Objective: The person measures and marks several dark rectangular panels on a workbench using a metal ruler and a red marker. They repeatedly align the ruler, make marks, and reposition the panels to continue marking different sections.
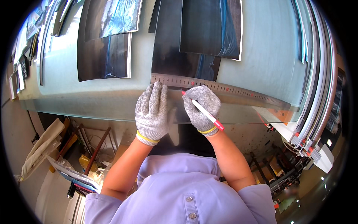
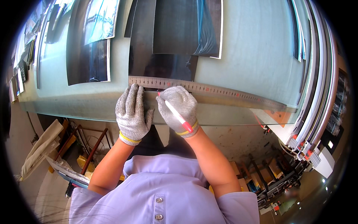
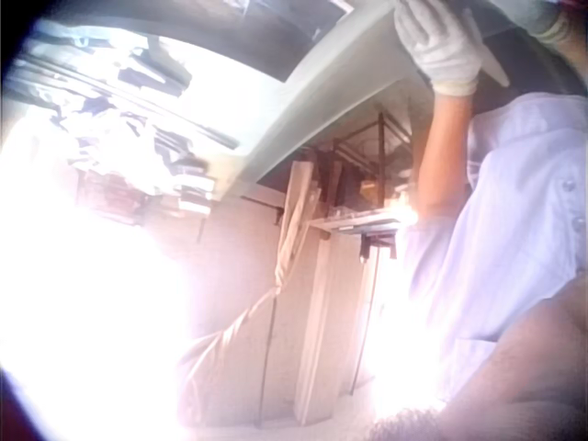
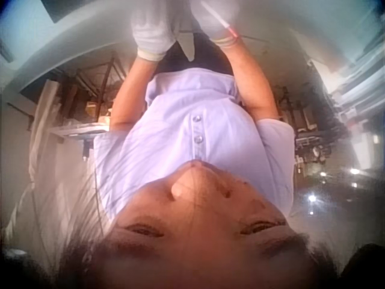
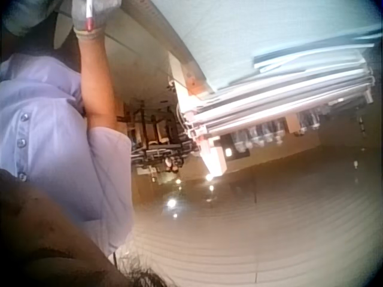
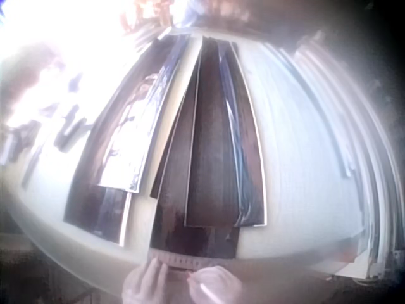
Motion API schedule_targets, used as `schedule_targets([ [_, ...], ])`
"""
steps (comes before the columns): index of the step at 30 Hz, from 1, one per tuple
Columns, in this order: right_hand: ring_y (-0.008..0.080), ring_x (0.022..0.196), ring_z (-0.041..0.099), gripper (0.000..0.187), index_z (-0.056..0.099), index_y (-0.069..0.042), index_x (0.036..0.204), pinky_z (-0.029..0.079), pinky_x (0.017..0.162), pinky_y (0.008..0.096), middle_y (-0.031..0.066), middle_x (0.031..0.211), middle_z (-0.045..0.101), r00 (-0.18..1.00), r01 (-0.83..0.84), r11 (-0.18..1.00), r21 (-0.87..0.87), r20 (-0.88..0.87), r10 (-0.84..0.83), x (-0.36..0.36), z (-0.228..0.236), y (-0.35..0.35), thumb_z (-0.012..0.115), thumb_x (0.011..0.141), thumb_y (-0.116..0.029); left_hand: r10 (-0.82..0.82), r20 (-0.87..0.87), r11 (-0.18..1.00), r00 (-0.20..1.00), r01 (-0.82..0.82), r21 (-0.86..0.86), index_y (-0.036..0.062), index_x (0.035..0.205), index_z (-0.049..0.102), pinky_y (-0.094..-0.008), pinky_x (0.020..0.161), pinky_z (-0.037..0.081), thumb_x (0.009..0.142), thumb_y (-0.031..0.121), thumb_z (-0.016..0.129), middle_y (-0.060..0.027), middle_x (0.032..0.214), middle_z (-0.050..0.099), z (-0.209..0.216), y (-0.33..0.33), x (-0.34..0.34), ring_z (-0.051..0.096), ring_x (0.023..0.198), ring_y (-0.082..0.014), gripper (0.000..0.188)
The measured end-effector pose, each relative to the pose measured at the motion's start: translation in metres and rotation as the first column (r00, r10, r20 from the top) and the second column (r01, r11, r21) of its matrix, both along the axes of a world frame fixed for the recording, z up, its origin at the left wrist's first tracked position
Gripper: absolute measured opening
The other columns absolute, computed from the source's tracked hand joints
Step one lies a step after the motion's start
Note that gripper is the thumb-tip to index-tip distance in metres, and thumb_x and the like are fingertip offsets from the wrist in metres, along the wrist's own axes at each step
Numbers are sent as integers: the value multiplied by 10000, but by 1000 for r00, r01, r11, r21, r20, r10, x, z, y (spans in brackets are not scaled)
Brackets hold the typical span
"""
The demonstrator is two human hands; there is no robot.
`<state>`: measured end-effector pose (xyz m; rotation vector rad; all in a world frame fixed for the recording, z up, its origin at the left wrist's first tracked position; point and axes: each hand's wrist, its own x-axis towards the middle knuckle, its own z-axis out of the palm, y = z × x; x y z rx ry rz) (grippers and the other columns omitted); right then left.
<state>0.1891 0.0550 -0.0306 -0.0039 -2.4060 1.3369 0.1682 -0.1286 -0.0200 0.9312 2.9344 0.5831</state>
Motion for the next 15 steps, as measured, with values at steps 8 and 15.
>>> schedule_targets([
  [8,340,763,678,220,703,-37,948,567,703,409,128,865,690,999,48,999,-3,22,-48,32,0,20,818,765,3,9,-8,1000,1000,-9,-26,-52,1447,555,-525,1140,397,854,238,729,-257,1477,544,2,1,1,522,1353,-446,683],
  [15,325,749,693,110,697,-1,944,575,702,376,152,852,687,970,238,958,-163,80,-228,50,0,49,767,862,22,8,-1,998,1000,-8,-57,-50,1449,555,-517,1154,384,867,232,722,-250,1489,537,5,2,1,506,1374,-439,667],
])
